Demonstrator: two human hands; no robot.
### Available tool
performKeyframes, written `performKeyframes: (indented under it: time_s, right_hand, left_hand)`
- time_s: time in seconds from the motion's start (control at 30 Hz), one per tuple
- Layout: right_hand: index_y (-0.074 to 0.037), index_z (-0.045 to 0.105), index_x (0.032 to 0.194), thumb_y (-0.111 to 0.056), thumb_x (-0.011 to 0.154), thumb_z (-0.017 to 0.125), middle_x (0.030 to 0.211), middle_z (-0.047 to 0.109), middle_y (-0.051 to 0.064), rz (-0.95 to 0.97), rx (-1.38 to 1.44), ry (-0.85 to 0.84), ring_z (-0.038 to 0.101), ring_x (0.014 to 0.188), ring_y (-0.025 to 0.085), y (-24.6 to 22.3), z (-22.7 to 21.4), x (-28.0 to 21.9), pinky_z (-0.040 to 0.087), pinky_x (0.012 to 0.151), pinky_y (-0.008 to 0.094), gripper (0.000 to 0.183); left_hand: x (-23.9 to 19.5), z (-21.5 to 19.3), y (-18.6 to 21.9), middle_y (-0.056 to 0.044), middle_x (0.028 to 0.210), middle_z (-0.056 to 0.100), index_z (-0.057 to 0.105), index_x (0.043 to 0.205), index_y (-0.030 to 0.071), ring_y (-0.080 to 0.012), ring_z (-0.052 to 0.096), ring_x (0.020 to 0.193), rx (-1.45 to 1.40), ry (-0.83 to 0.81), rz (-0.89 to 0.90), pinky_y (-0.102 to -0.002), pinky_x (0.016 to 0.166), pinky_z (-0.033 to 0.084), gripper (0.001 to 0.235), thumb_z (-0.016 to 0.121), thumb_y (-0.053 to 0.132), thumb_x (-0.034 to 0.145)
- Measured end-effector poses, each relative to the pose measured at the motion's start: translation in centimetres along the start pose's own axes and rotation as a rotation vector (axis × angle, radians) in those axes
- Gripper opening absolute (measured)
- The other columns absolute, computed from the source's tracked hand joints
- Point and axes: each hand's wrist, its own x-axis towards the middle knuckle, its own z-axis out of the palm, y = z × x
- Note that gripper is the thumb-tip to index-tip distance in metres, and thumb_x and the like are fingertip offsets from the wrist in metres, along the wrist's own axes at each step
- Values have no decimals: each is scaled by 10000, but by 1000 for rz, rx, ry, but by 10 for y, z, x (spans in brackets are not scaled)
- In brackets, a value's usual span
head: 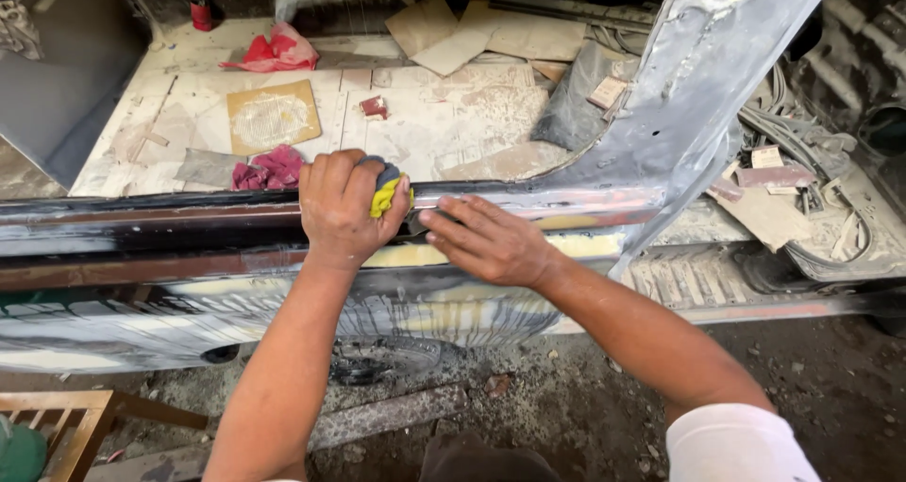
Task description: The person wets a sanding block in a bucket and proceeds to sand the edge of a car door frame. They alternate between sanding with the block and wiping the surface with a yellow cloth to remove dust.
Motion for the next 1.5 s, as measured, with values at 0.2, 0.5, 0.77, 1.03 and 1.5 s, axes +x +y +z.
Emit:
performKeyframes:
  time_s: [0.2,0.5,0.77,1.03,1.5]
  right_hand:
    - [-117,757,1188,-133,944,727,1441,621,61,112,-84,-22,597,1306,297,17,-30,-88,488,1112,440,246]
    - [-63,756,1154,-133,956,759,1463,599,78,35,26,57,593,1296,294,-10,18,3,532,1061,457,210]
    - [-169,796,1153,-137,921,771,1404,651,28,142,-156,23,608,1276,275,9,-19,-99,520,1047,436,236]
    - [-137,777,1214,-148,984,778,1470,614,34,115,-70,57,590,1304,257,-13,28,-28,522,1105,400,230]
    - [-187,796,1157,-145,929,759,1409,646,3,196,-198,1,606,1286,273,6,-21,-84,531,1063,438,235]
  left_hand:
    - [-9,-9,-10,-110,1028,617,650,978,76,-311,560,883,72,92,-30,-454,764,403,265,827,245,877]
    - [-14,-5,-4,-85,1037,613,640,998,92,-301,587,935,38,88,0,-455,829,433,276,824,257,876]
    - [-24,-12,-10,-93,1069,621,626,994,88,-302,585,962,79,155,-65,-463,863,414,273,816,252,888]
    - [-11,-11,-11,-78,1004,659,613,910,89,-281,594,889,85,105,-108,-441,816,401,241,796,242,881]
    - [-5,-8,-13,-113,866,571,594,856,76,-320,547,825,85,75,-83,-452,744,370,269,802,245,872]
